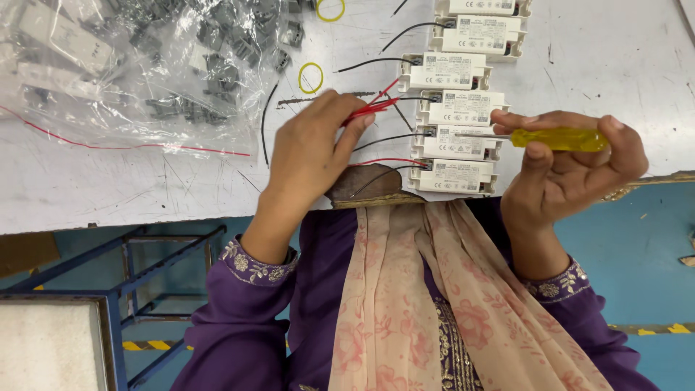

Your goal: The person assembles electronic components at a workbench by inserting black and red wires into ports on small white rectangular blocks using a screwdriver. The person picks up bundles of wires, positions them into the white blocks, uses the screwdriver to secure them, and later fits grey plastic covers onto the blocks.

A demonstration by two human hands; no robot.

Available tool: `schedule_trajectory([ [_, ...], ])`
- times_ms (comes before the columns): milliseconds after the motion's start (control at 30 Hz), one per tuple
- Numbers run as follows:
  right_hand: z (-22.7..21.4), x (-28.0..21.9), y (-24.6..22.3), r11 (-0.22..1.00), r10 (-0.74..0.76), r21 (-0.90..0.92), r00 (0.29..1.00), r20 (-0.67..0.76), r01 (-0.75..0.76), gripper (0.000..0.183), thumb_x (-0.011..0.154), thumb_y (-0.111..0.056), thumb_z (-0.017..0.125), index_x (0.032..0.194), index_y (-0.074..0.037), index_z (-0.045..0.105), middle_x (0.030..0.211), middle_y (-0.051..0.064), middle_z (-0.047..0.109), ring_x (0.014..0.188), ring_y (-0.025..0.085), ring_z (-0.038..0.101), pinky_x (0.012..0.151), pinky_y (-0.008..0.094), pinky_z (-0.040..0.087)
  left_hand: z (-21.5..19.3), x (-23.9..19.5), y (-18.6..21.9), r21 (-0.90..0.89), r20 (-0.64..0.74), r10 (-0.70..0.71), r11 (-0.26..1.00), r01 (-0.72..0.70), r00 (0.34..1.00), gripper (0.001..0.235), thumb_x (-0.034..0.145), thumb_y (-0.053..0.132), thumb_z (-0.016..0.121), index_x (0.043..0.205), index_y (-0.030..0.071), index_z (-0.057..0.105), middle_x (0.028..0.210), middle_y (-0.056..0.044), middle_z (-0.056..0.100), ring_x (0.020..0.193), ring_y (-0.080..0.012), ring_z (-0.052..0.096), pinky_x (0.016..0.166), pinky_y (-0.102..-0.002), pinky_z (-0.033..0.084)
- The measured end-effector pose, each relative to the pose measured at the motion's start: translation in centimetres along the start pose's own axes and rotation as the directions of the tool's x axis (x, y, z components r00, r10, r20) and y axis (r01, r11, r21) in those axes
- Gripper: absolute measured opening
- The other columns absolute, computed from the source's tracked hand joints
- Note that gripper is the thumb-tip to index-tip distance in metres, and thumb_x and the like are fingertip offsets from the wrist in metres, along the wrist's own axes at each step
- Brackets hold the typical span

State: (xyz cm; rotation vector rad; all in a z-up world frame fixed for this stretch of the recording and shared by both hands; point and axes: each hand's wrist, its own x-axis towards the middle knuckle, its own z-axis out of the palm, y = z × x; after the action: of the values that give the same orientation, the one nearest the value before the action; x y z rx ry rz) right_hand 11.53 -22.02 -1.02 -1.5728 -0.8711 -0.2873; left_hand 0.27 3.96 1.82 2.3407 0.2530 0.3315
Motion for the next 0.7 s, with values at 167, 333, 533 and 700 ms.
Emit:
schedule_trajectory([
  [167,0.9,-0.1,0.9,0.997,0.026,0.069,1.0,-0.013,-0.025,0.045,0.12,-0.013,0.058,0.151,-0.022,0.027,0.113,0.018,0.062,0.097,0.028,0.073,0.089,0.043,0.065,1.4,0.6,1.7,-0.115,0.075,0.049,0.993,-0.04,0.996,0.016,0.099,0.023,0.066,0.111,0.014,0.072,0.1,-0.007,0.064,0.079,-0.0261,0.068,0.068,-0.038,0.054],
  [333,1.9,-0.4,0.9,0.995,0.076,0.06,0.997,0.02,-0.077,0.042,0.122,-0.013,0.056,0.149,-0.021,0.026,0.116,0.019,0.062,0.097,0.026,0.069,0.092,0.042,0.062,3.2,1.6,0.7,-0.253,0.139,0.043,0.968,-0.007,0.989,0.018,0.096,0.023,0.065,0.109,0.01,0.066,0.1,-0.007,0.069,0.089,-0.0278,0.07,0.075,-0.038,0.054],
  [533,2.4,0.2,0.8,0.996,0.062,0.064,0.996,0.059,-0.065,0.041,0.121,-0.013,0.054,0.148,-0.021,0.025,0.116,0.019,0.061,0.099,0.027,0.072,0.094,0.042,0.067,4.3,1.7,-0.6,-0.258,0.207,-0.025,0.963,0.079,0.978,0.022,0.096,0.028,0.066,0.103,0.007,0.066,0.096,-0.01,0.07,0.088,-0.0314,0.068,0.076,-0.041,0.052],
  [700,2.8,0.5,0.0,0.998,0.061,0.02,0.994,0.091,-0.063,0.042,0.12,-0.008,0.053,0.148,-0.021,0.024,0.118,0.02,0.062,0.099,0.029,0.073,0.094,0.041,0.069,4.5,1.7,-0.8,-0.24,0.202,-0.048,0.966,0.097,0.978,0.023,0.097,0.029,0.064,0.102,0.007,0.066,0.097,-0.011,0.069,0.089,-0.0314,0.068,0.076,-0.041,0.052],
])
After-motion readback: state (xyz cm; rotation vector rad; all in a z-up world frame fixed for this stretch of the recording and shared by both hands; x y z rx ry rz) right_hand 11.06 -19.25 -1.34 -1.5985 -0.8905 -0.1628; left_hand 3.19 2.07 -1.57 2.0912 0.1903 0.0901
